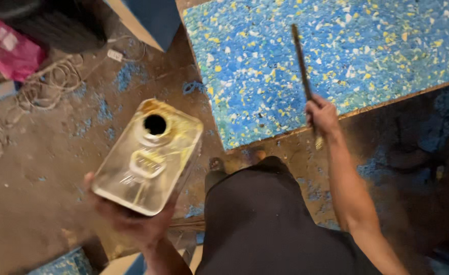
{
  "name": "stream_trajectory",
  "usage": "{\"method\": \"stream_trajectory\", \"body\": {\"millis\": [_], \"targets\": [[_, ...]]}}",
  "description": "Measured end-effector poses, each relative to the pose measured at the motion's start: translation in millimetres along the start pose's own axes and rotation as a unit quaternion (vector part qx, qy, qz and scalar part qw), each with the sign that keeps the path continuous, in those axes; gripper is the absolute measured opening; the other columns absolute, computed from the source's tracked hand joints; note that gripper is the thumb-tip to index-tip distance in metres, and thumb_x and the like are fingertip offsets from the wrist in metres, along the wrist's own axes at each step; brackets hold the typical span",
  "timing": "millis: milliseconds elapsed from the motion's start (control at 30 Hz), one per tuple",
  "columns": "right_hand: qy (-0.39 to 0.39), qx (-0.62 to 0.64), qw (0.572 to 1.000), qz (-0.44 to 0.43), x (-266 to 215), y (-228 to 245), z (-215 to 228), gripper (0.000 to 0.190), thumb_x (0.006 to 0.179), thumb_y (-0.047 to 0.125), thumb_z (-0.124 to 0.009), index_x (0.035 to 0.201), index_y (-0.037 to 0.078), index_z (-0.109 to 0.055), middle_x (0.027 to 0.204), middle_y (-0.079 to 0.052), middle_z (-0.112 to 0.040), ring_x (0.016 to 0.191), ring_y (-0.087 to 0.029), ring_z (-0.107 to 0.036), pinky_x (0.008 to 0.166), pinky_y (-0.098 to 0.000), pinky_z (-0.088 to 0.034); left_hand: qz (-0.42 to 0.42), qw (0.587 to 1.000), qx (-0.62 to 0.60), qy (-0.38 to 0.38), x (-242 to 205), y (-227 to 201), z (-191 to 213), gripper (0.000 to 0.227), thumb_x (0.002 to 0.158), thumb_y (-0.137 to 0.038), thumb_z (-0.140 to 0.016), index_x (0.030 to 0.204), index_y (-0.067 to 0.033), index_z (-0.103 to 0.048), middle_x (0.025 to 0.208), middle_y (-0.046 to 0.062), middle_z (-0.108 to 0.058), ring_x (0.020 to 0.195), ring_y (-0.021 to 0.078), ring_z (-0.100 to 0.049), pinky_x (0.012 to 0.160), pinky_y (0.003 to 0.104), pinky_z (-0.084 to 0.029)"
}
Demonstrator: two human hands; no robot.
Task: The person holds a metal can in their left hand and uses a stick in their right hand to scoop a dark liquid from the can. They repeatedly apply the liquid onto a large, blue speckled rectangular board resting on a wooden surface.
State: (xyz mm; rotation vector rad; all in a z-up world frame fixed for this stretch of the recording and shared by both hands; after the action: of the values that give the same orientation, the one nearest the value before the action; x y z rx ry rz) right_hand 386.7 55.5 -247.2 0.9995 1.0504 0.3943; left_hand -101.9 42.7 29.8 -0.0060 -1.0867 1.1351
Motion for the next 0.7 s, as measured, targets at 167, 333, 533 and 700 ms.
{"method": "stream_trajectory", "body": {"millis": [167, 333, 533, 700], "targets": [[-0.103, -0.322, 0.911, 0.237, 30.9, 38.3, 0.9, 0.043, 0.097, 0.007, -0.052, 0.137, 0.001, -0.065, 0.125, -0.018, -0.071, 0.113, -0.036, -0.065, 0.099, -0.044, -0.048, 0.071, 0.997, 0.038, -0.005, -1.4, 6.5, 16.7, 0.114, 0.07, -0.047, -0.083, 0.157, 0.007, -0.031, 0.155, 0.025, -0.04, 0.145, 0.0434, -0.046, 0.123, 0.052, -0.043], [0.065, -0.546, 0.766, 0.331, -26.1, -15.8, -119.3, 0.053, 0.105, -0.003, -0.031, 0.151, 0.015, -0.051, 0.099, -0.018, -0.068, 0.052, -0.027, -0.06, 0.036, -0.0379, -0.05, 0.099, 0.994, 0.053, -0.01, -18.8, 20.7, 22.9, 0.115, 0.068, -0.038, -0.089, 0.156, 0.0082, -0.031, 0.156, 0.029, -0.039, 0.148, 0.0455, -0.042, 0.126, 0.055, -0.037], [-0.005, -0.507, 0.804, 0.309, 39.1, 26.7, -62.5, 0.078, 0.081, 0.0, -0.047, 0.156, 0.023, -0.048, 0.131, -0.025, -0.063, 0.108, -0.048, -0.062, 0.085, -0.0583, -0.05, 0.191, 0.981, 0.037, -0.02, -50.8, 34.1, 42.3, 0.117, 0.065, -0.022, -0.091, 0.16, 0.005, -0.027, 0.158, 0.027, -0.036, 0.147, 0.0412, -0.042, 0.123, 0.049, -0.04], [-0.139, -0.509, 0.757, 0.386, 64.6, 74.6, -62.6, 0.052, 0.091, -0.001, -0.041, 0.138, 0.002, -0.064, 0.091, -0.029, -0.064, 0.078, -0.048, -0.062, 0.066, -0.0582, -0.05, 0.243, 0.969, -0.007, -0.041, -53.0, 31.8, 46.8, 0.114, 0.065, -0.025, -0.089, 0.158, 0.0031, -0.028, 0.155, 0.026, -0.039, 0.143, 0.0377, -0.044, 0.119, 0.048, -0.043]]}}
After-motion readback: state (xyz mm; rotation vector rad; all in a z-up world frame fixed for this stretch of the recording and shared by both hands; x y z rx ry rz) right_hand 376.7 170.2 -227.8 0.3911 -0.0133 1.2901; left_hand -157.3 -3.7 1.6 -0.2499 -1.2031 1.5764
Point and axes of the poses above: each hand's wrist, its own x-axis towards the middle knuckle, its own z-axis out of the back of the hand, y = z × x, the point moved 6 cm from there along x, towards the middle knuckle
